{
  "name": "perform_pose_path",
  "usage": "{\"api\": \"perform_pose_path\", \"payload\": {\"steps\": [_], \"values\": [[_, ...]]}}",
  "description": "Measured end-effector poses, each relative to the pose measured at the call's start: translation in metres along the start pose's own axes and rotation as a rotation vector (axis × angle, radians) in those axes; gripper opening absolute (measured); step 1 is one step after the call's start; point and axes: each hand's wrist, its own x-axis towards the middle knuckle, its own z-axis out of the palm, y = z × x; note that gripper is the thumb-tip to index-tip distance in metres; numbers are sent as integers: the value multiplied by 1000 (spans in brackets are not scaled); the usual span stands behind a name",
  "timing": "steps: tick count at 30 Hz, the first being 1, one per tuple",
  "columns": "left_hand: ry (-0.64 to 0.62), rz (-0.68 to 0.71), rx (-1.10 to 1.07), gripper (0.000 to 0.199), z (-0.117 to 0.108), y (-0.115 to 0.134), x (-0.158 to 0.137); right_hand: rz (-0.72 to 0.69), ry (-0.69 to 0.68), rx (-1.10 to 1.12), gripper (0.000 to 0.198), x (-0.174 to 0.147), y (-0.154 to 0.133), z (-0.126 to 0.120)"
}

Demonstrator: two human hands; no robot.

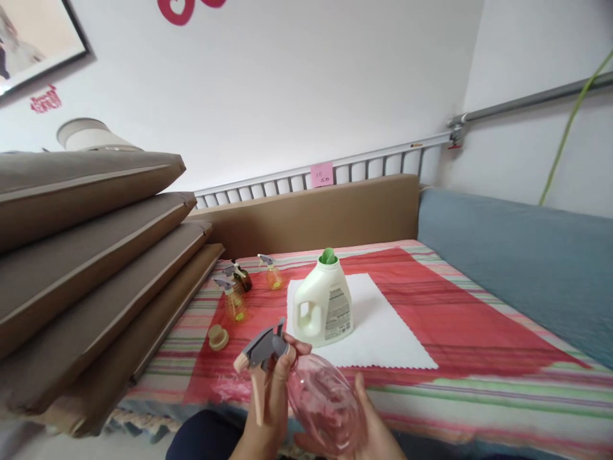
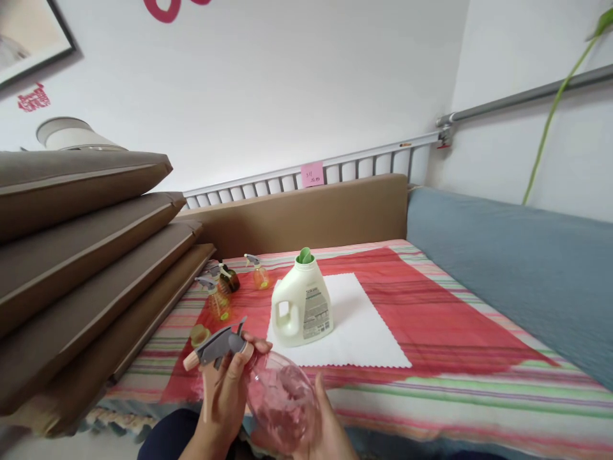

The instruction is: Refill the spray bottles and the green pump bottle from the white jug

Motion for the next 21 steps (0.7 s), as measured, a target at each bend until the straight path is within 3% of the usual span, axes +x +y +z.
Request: {"api": "perform_pose_path", "payload": {"steps": [1,3,6,9,10,12,14,15,18,19,21], "values": [[-24,-9,-20,21,-1,2,1,29,-26,21,65,-3,-2,3],[-59,-30,-73,21,-2,5,5,-65,-31,49,50,-8,-5,9],[-79,-14,-100,21,-5,8,9,-191,-45,67,56,-11,-6,15],[-127,-24,-67,18,-8,9,10,17,-80,17,64,-12,-6,17],[-148,-30,-67,17,-9,10,10,29,-80,4,62,-11,-6,17],[-183,-16,-85,18,-11,11,10,-160,-50,27,55,-11,-6,18],[-202,18,-105,21,-11,13,10,-337,-27,68,62,-12,-7,21],[-211,21,-102,22,-11,14,10,-313,-32,67,61,-13,-8,23],[-234,-13,-95,23,-9,13,12,-51,-61,-5,61,-19,-11,29],[-229,-26,-107,25,-9,13,13,-58,-50,-37,59,-21,-12,30],[-203,-38,-155,27,-7,11,15,-256,12,-63,63,-23,-12,30]]}}
